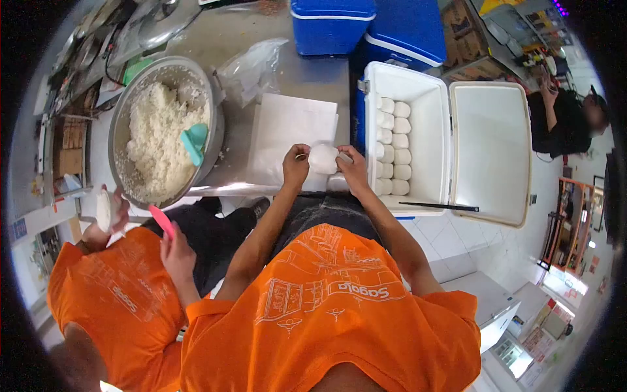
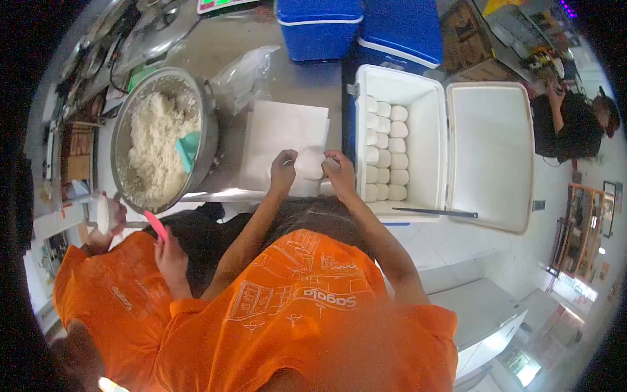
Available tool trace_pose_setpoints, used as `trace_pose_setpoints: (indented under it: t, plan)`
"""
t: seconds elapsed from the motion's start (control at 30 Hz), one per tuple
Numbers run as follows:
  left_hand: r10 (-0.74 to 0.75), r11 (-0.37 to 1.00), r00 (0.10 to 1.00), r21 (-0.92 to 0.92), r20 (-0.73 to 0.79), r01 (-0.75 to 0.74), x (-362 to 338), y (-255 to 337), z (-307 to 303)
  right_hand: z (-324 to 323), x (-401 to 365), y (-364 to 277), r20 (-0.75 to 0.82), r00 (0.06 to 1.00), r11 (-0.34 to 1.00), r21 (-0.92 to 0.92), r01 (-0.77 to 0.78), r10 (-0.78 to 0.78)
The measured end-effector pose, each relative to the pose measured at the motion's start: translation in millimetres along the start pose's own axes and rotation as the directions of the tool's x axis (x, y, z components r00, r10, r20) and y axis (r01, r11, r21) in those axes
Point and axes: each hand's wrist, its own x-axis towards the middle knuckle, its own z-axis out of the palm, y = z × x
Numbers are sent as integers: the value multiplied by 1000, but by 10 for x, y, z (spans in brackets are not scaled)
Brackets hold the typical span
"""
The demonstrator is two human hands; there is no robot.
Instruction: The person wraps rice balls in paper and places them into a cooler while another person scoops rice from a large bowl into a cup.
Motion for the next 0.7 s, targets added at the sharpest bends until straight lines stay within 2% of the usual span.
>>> trace_pose_setpoints:
  t: [0.03,0.07,0.1,0.13,0.17,0.2,0.23,0.27,0.3,0.33,0.37,0.4,0.43,0.5,0.53,0.57,0.63,0.67,0.7]
  plan:
    - [59,987,995,143,79,-70,-53,161,80,-55,-46,-125,-20,1000,1000,4,-4,4]
    - [-173,982,982,92,75,166,-86,335,165,-122,-85,-257,-68,998,998,-67,0,-5]
    - [-174,981,980,103,97,164,-72,473,250,-169,-117,-480,-116,993,990,-138,3,-19]
    - [-262,963,958,-30,119,268,-18,565,319,-197,-174,-680,-143,980,983,-136,121,-140]
    - [-350,915,925,-158,150,372,-1,681,410,-229,-169,-762,-171,975,984,-132,117,-139]
    - [-272,962,954,60,125,266,-95,942,570,-261,-154,-808,-123,969,969,-146,197,-216]
    - [-278,960,950,73,140,270,-106,946,727,-294,-122,-820,-69,955,948,-157,276,-289]
    - [-208,978,978,12,11,208,-83,957,894,-330,-38,-823,-83,977,981,1,196,-195]
    - [-137,990,983,-42,-122,133,-34,971,1028,-363,61,-776,-96,976,980,2,197,-196]
    - [76,983,978,179,-197,-40,14,906,1127,-390,142,-706,-127,975,983,-17,181,-182]
    - [100,975,972,217,-212,-53,38,832,1214,-421,214,-635,-161,972,985,-35,166,-170]
    - [124,964,966,256,-228,-64,44,803,1310,-448,233,-632,-275,856,882,-319,347,-437]
    - [120,965,965,255,-232,-59,48,726,1387,-526,213,-603,-289,855,886,-317,339,-430]
    - [113,966,964,252,-241,-50,44,591,1546,-705,200,-585,-254,948,982,-53,183,-190]
    - [66,990,966,134,-249,-33,15,501,1614,-798,135,-591,-257,951,983,-114,144,-169]
    - [64,993,967,109,-247,-38,9,420,1703,-853,68,-547,-275,947,983,-120,140,-169]
    - [-10,998,983,-61,-181,-2,-7,232,1880,-1051,-29,-386,-215,972,987,-153,58,-90]
    - [-40,992,989,-124,-146,22,-51,163,1976,-1079,-53,-202,-217,963,980,86,181,-159]
    - [-67,985,991,-166,-113,47,-104,140,2100,-1117,-132,-259,-207,968,977,125,172,-144]
